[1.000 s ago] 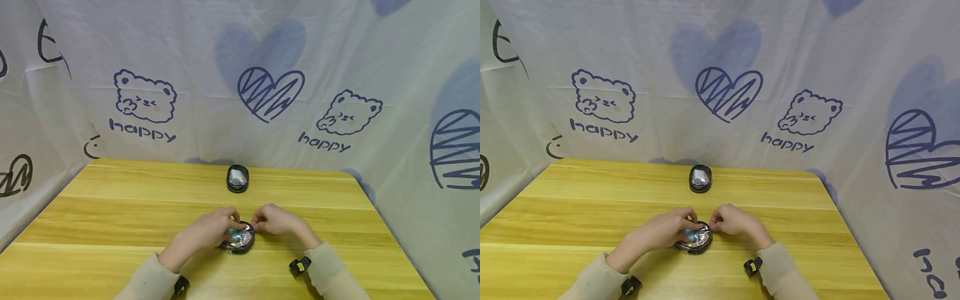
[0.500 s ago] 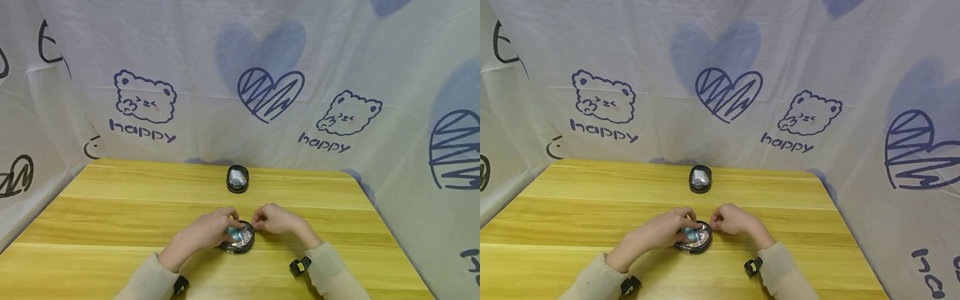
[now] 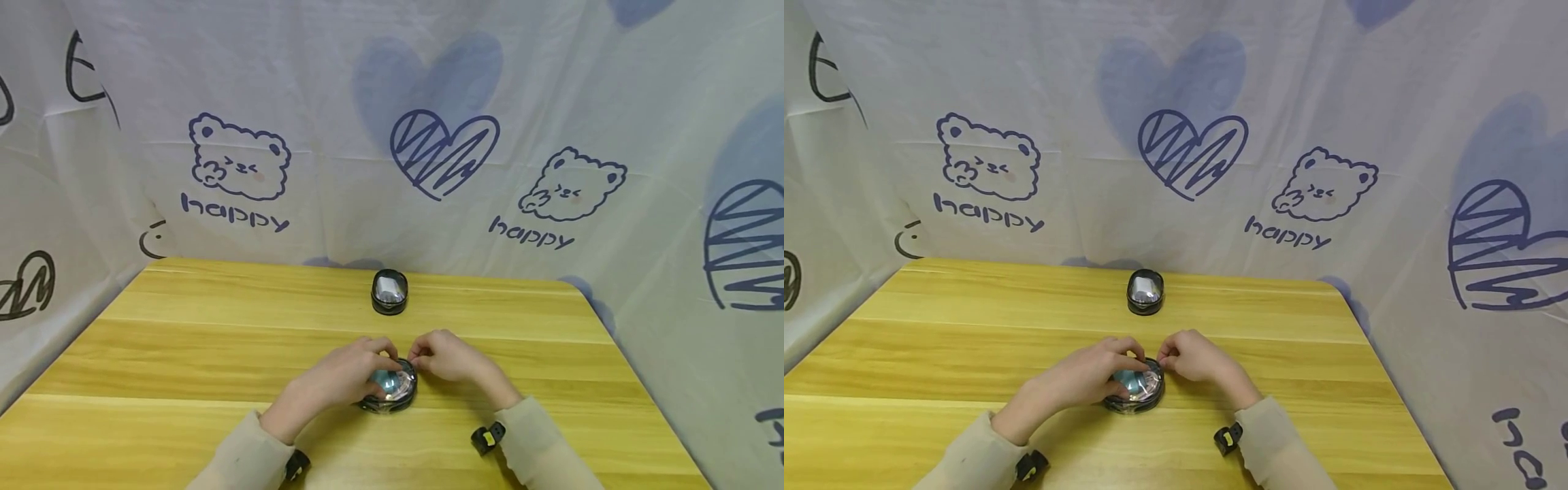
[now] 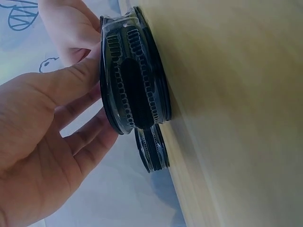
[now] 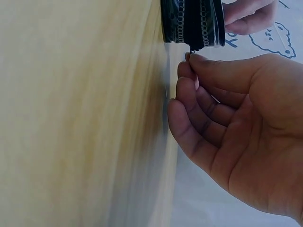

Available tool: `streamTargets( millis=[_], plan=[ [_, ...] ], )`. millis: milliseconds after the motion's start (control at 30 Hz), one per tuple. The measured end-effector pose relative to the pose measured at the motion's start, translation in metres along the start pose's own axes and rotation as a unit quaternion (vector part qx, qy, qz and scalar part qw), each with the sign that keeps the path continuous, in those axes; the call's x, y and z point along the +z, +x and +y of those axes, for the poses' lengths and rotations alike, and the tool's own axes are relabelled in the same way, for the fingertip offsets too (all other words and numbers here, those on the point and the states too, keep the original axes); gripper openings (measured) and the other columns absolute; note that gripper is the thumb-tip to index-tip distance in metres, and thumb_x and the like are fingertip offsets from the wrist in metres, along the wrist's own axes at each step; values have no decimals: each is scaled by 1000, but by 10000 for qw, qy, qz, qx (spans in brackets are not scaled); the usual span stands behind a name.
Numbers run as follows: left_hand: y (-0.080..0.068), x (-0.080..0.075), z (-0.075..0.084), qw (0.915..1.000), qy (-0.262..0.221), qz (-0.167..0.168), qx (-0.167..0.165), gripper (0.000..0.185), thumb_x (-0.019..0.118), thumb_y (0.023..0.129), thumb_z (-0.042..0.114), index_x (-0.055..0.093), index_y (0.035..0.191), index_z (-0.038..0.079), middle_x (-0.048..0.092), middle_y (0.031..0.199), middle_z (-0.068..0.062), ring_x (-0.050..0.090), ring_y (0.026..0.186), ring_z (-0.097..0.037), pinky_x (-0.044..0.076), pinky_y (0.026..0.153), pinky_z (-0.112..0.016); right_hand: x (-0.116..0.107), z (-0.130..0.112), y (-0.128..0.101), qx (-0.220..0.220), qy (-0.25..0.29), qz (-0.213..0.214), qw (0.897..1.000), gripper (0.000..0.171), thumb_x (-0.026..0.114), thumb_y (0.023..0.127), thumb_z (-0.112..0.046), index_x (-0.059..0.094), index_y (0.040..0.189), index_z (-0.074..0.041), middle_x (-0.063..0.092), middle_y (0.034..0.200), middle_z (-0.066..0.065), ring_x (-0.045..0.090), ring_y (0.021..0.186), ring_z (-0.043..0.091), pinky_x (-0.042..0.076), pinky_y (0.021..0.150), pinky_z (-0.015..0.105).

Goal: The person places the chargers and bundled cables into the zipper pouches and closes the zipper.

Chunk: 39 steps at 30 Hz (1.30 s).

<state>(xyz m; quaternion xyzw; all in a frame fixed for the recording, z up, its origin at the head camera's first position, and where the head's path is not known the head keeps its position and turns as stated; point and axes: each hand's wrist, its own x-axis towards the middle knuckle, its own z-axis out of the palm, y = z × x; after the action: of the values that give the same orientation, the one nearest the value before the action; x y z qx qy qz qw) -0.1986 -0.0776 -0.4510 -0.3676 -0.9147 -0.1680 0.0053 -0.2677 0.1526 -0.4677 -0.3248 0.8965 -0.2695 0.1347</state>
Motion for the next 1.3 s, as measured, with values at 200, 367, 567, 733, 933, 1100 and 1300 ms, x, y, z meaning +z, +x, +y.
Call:
streamTargets(
  millis=[200,367,567,733,933,1100,1300],
  plan=[
    [0,1,0,9999,77,-52,-56,43,88,83,23,78,124,14,64,128,1,61,115,-21,58,90,-36,0,2,0,-8,-79,4,10000,12,67,97,-2,74,91,-10,70,86,-5,60,82,10,53,81,31],
    [1,2,2,9996,158,-107,-218,44,87,83,25,78,124,14,64,128,3,60,110,-20,58,83,-34,-1,4,0,-133,-185,-110,9997,12,67,97,-3,74,91,-10,69,85,-5,59,81,10,52,79,32],
    [1,2,4,9989,226,-121,-403,44,87,82,28,78,124,16,64,129,5,59,107,-19,56,73,-31,-7,7,-4,-358,-86,-516,9980,13,68,98,-4,72,87,-10,66,81,-7,55,74,6,49,69,25],
    [1,2,4,9987,214,-128,-445,45,87,82,28,78,125,16,63,130,6,58,108,-19,55,71,-29,-12,7,-7,-187,80,-780,9967,15,67,99,-4,73,87,-11,63,77,-8,54,69,6,46,63,23],
    [0,1,4,9987,122,-149,-477,44,87,83,27,78,125,16,63,131,5,59,114,-22,58,76,-36,-11,6,-7,-135,21,-647,9978,14,67,99,-5,74,88,-11,65,79,-8,55,71,7,47,65,24],
    [-1,-2,5,9984,-41,-162,-537,42,86,86,24,77,125,13,63,130,0,61,117,-24,59,86,-42,-7,5,-4,-154,-96,-301,9994,11,69,99,-8,74,90,-12,67,83,-7,56,75,7,50,71,25],
    [-1,-6,6,9989,-58,-153,-435,40,86,87,21,76,123,7,63,125,-5,64,111,-24,58,92,-38,-1,2,-1,-113,-20,-25,9999,10,68,98,-6,74,91,-10,69,83,-6,59,78,7,52,76,26]
  ],
)
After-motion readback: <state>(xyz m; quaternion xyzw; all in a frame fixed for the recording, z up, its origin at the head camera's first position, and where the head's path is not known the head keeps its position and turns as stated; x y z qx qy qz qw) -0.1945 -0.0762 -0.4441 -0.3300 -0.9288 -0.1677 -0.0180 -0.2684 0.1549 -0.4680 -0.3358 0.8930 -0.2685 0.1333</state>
